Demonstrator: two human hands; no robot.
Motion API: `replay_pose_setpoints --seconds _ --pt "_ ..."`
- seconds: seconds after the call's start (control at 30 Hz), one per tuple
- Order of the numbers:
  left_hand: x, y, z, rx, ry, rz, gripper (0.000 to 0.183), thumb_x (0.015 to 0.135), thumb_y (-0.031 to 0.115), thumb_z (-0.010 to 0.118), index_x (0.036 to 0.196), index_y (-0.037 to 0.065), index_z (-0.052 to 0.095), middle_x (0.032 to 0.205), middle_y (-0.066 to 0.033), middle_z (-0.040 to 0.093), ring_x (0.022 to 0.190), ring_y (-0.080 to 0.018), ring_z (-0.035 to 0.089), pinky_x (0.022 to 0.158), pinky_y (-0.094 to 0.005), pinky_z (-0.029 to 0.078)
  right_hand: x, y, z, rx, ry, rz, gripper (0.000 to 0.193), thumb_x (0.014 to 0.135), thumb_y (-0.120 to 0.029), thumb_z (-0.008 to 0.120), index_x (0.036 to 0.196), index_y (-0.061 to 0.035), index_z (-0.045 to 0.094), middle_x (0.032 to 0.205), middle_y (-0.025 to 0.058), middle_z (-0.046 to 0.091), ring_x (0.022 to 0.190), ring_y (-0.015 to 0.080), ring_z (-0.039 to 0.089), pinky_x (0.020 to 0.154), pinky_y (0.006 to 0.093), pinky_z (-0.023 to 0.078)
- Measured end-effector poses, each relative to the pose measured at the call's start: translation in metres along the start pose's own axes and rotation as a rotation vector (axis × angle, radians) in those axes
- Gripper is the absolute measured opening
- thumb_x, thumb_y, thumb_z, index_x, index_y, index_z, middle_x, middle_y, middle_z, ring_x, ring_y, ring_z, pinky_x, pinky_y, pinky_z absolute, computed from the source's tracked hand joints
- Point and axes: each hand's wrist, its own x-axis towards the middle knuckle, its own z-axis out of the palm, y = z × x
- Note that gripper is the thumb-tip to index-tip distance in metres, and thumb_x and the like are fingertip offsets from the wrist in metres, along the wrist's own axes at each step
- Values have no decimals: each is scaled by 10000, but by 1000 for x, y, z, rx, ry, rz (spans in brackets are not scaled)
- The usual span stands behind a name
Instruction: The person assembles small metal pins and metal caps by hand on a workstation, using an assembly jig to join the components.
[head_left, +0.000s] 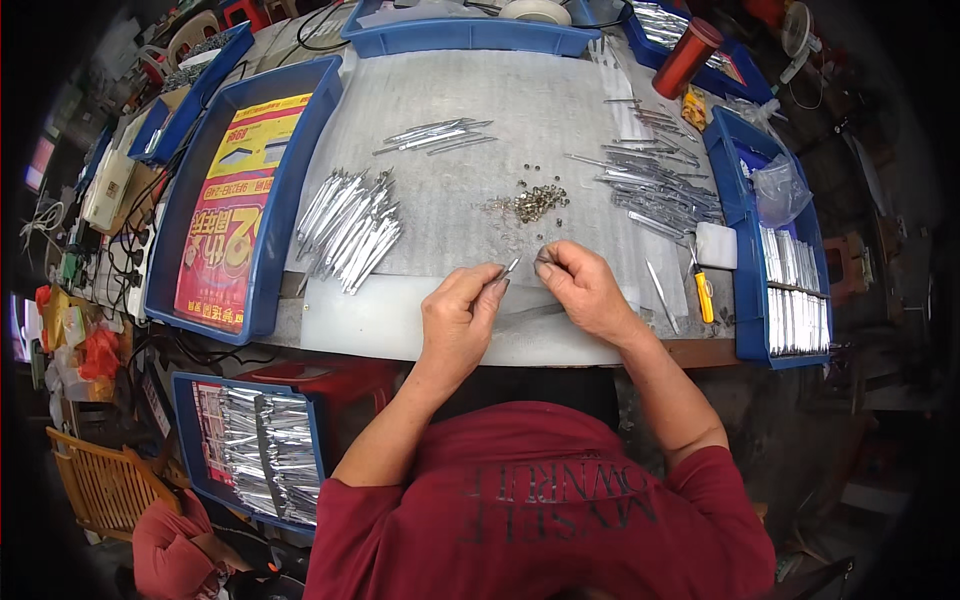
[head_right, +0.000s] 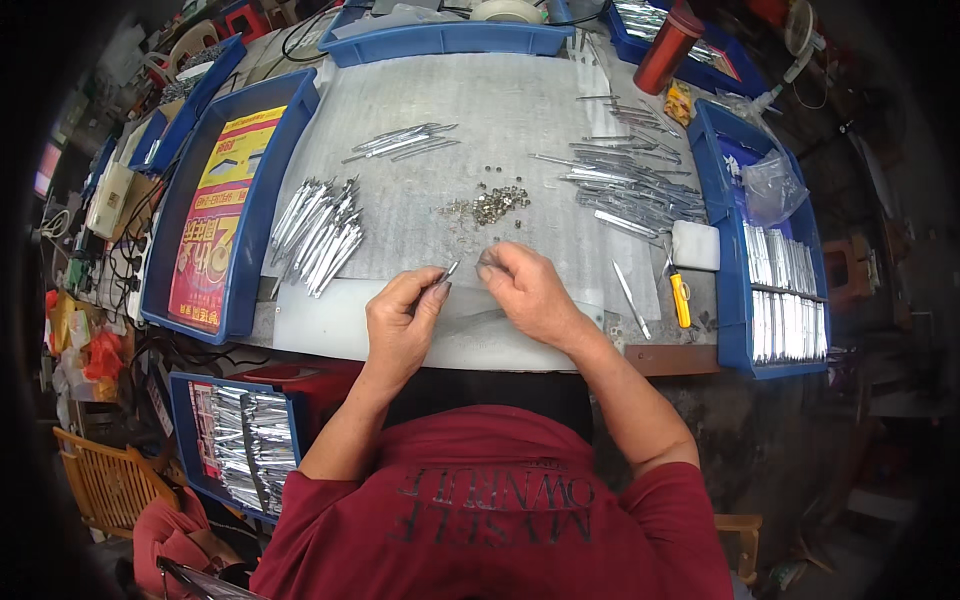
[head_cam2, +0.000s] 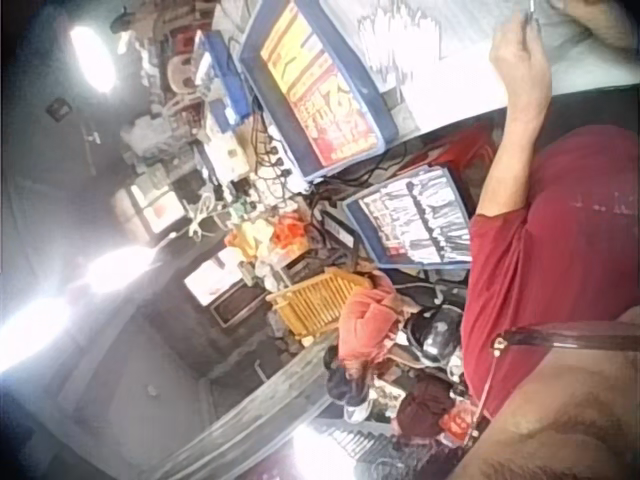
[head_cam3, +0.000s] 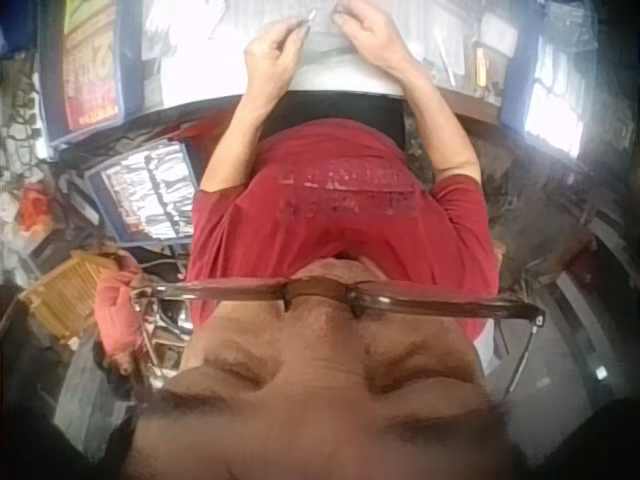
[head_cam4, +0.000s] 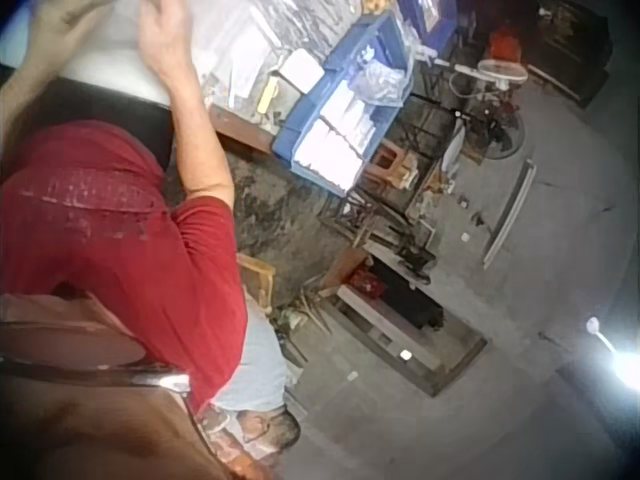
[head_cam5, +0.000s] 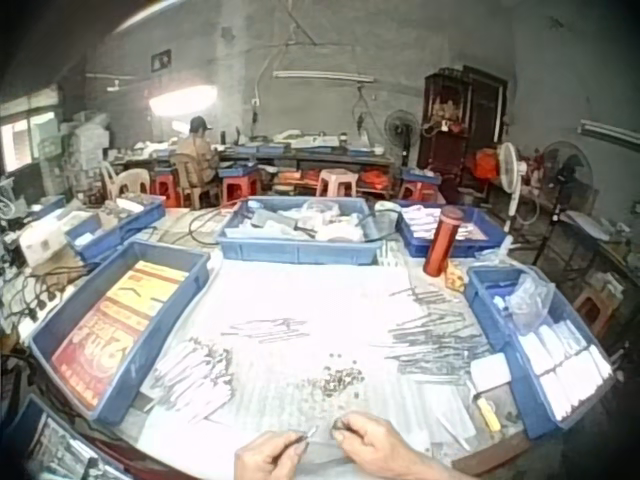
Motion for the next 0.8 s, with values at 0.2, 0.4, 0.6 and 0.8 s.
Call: replay_pose_setpoints --seconds 0.2,0.4,0.6,0.8 --pt "-3 -4 7 -98 -14 -96 144 818 64 537 922 -31 568 695 -42 559 568 -59 482 509 -189 395 -8 -2 10 199 4 78 172 796 -121 507 832 47 516 721 113 532 687 157 501 617 282 403" --pt "-4 -2 12 -375 -94 -323 163 852 78 487 967 -28 533 682 -20 539 538 -37 445 476 -164 368 -9 0 17 263 68 109 177 806 -123 508 835 52 511 731 114 536 694 143 496 620 276 408" --pt "-6 -3 15 -405 -92 -329 145 850 74 488 943 -27 536 679 -19 530 539 -39 446 474 -164 366 -8 1 20 269 85 89 175 804 -119 505 832 53 513 737 126 537 688 158 505 617 283 410" --pt "-7 0 18 -412 -92 -325 136 842 61 500 938 -26 540 689 -22 535 540 -40 449 476 -166 373 -9 5 23 256 82 72 87 838 -79 464 811 -1 491 704 -33 435 642 38 363 564 188 330"
